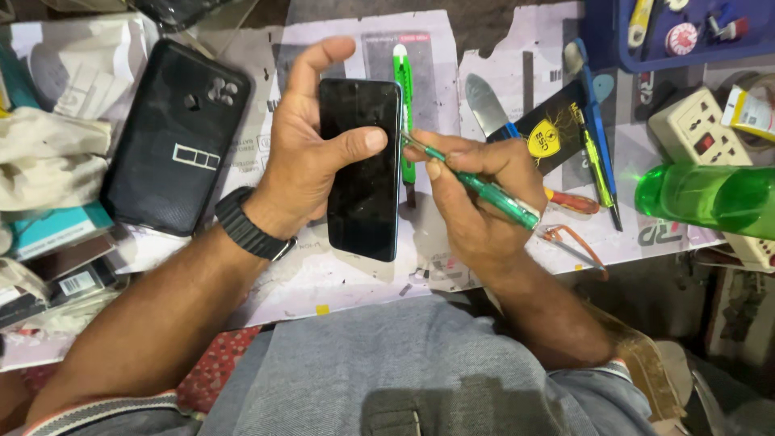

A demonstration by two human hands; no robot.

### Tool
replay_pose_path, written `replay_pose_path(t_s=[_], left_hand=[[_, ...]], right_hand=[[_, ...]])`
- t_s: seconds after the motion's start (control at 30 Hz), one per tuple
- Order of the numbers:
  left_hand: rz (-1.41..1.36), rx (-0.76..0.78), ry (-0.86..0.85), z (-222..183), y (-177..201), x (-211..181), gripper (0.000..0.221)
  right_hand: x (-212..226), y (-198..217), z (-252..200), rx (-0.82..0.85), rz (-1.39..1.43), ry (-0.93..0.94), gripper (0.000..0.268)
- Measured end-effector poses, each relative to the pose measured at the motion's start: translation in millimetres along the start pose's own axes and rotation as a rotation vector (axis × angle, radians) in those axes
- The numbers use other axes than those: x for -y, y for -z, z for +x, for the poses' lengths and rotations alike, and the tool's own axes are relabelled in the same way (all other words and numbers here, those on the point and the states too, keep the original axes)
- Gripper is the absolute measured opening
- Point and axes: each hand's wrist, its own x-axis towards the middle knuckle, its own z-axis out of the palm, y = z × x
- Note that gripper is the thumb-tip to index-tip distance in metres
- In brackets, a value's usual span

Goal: The person handles a mobile phone on a workbench, uses a green prying tool to separate the device frame from the screen, and continues prying around the perimeter by hand.

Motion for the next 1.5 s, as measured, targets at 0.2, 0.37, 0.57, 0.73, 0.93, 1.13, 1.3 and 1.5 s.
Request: replay_pose_path(t_s=[0.2,0.37,0.57,0.73,0.93,1.13,1.3,1.5], left_hand=[[0.16,-0.092,-0.021,-1,14,17,0.031],[0.117,-0.087,-0.01,-3,20,19,0.026],[0.158,-0.033,-0.016,-4,20,15,0.027],[0.202,-0.04,-0.099,-4,21,20,0.035],[0.162,-0.232,-0.119,-4,16,28,0.042],[0.346,-0.271,-0.226,-6,19,32,0.052],[0.311,-0.286,-0.234,-6,19,32,0.05],[0.355,-0.284,-0.233,-7,19,27,0.044]], right_hand=[[5,2,-1,0.04,0.061,-0.073,0.021],[24,-6,-5,0.106,-0.15,-0.001,0.023],[32,-18,-3,0.116,-0.37,0.155,0.025],[31,-23,-1,0.146,-0.41,0.229,0.027],[31,-27,1,0.21,-0.396,0.236,0.032],[33,-31,1,0.3,-0.496,0.343,0.04],[33,-33,0,0.336,-0.548,0.373,0.041],[35,-39,1,0.319,-0.526,0.342,0.04]])
